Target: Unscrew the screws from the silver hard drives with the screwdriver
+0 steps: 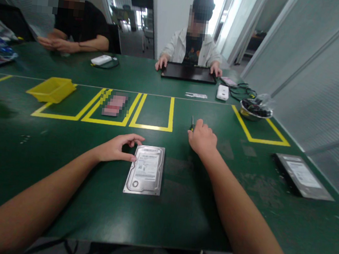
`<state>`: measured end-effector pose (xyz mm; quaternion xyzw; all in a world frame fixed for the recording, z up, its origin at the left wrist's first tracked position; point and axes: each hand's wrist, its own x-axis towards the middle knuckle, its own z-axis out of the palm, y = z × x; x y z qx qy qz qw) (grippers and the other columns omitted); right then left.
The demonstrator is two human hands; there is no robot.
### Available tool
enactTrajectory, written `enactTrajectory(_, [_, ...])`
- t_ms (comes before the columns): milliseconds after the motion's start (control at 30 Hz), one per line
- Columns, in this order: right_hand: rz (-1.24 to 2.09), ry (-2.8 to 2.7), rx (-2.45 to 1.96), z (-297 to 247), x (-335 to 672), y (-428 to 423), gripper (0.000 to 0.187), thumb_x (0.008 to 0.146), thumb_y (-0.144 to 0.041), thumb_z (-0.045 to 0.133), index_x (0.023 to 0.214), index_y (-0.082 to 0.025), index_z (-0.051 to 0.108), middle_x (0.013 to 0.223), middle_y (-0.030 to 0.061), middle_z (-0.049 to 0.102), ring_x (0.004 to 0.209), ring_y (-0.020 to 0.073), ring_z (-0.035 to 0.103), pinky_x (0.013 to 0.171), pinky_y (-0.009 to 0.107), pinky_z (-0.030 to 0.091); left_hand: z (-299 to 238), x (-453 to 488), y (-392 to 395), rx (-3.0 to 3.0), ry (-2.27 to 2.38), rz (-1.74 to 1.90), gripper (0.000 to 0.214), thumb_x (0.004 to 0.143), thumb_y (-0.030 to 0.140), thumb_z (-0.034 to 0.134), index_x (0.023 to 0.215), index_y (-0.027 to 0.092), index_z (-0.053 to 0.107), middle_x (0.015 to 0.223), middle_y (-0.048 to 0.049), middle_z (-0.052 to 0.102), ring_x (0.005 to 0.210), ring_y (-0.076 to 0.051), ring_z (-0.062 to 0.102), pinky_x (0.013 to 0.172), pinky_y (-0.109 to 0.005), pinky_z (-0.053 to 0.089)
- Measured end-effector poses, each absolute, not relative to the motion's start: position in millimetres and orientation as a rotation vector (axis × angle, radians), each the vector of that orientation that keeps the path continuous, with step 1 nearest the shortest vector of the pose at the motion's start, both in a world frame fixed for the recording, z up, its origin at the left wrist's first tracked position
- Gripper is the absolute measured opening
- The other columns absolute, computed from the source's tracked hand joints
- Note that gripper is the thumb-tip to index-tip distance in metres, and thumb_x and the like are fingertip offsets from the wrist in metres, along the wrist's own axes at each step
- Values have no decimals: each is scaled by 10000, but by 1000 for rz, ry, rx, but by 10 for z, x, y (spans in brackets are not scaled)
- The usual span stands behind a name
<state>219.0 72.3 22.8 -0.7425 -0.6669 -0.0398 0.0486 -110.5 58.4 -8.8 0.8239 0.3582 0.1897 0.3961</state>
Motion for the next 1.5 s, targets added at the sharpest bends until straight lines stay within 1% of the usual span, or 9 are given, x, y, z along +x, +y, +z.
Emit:
enactTrajectory(267, [43, -2120, -2408, 159, 2110, 905, 438, 969, -373, 383, 1347, -154, 416, 1156, 226, 644, 1038, 352, 649, 837, 463, 484, -123, -1100, 603, 2111, 910, 494, 723, 736, 494, 794, 1339, 196, 528, 1134, -63, 651, 921, -201, 545, 812, -331, 431])
enactTrajectory(500, [107, -2143, -2346, 317, 2062, 945, 392, 943, -286, 383, 1304, -216, 518, 1058, 208, 685, 924, 355, 672, 766, 482, 481, -106, -1093, 594, 2096, 915, 486, 732, 733, 495, 795, 1341, 193, 521, 1127, -64, 655, 931, -208, 551, 804, -328, 423])
enactTrajectory(633, [33, -2127, -2104, 632, 1990, 896, 347, 973, -366, 362, 1222, -241, 569, 1065, 138, 673, 917, 267, 632, 758, 375, 456, -89, -1090, 590, 2094, 925, 477, 739, 724, 497, 802, 1335, 189, 525, 1115, -57, 653, 927, -204, 551, 801, -320, 419])
enactTrajectory(733, [64, -2015, -1745, 863, 1934, 855, 264, 937, -390, 502, 1062, -214, 653, 830, 41, 637, 755, 169, 563, 683, 285, 397, -87, -1088, 588, 2094, 926, 485, 728, 729, 500, 796, 1329, 185, 530, 1110, -56, 652, 923, -203, 548, 804, -321, 419])
enactTrajectory(800, [212, -1872, -1431, 973, 1890, 821, 238, 900, -397, 584, 935, -189, 694, 659, -11, 528, 614, 128, 465, 593, 266, 334, -88, -1087, 586, 2091, 931, 492, 719, 733, 502, 790, 1325, 185, 534, 1114, -57, 651, 918, -203, 547, 801, -322, 420])
enactTrajectory(867, [402, -1751, -1182, 1051, 1836, 774, 267, 884, -435, 622, 898, -180, 702, 598, -39, 451, 548, 106, 392, 535, 259, 285, -90, -1084, 584, 2090, 934, 495, 717, 735, 505, 786, 1326, 188, 532, 1125, -58, 653, 910, -202, 547, 799, -323, 420])
enactTrajectory(1067, [704, -1641, -860, 1248, 1661, 584, 300, 848, -484, 689, 928, -195, 687, 705, -18, 543, 557, 90, 434, 489, 242, 319, -88, -1072, 585, 2085, 948, 495, 716, 750, 510, 771, 1341, 189, 524, 1160, -70, 663, 902, -197, 536, 804, -324, 422])
enactTrajectory(1233, [771, -1612, -764, 1426, 1535, 425, 271, 902, -491, 627, 887, -222, 642, 703, -23, 507, 556, 89, 459, 494, 235, 371, -109, -1068, 595, 2077, 960, 502, 722, 743, 515, 778, 1331, 177, 529, 1202, -82, 667, 896, -192, 535, 795, -319, 428])
enactTrajectory(1500, [891, -1572, -706, 1445, 1334, 341, 316, 946, -558, 517, 962, -242, 516, 839, -13, 662, 501, 65, 514, 440, 208, 388, -104, -1070, 605, 2041, 957, 515, 724, 714, 506, 810, 1308, 183, 550, 1155, -70, 679, 893, -192, 542, 807, -320, 437])
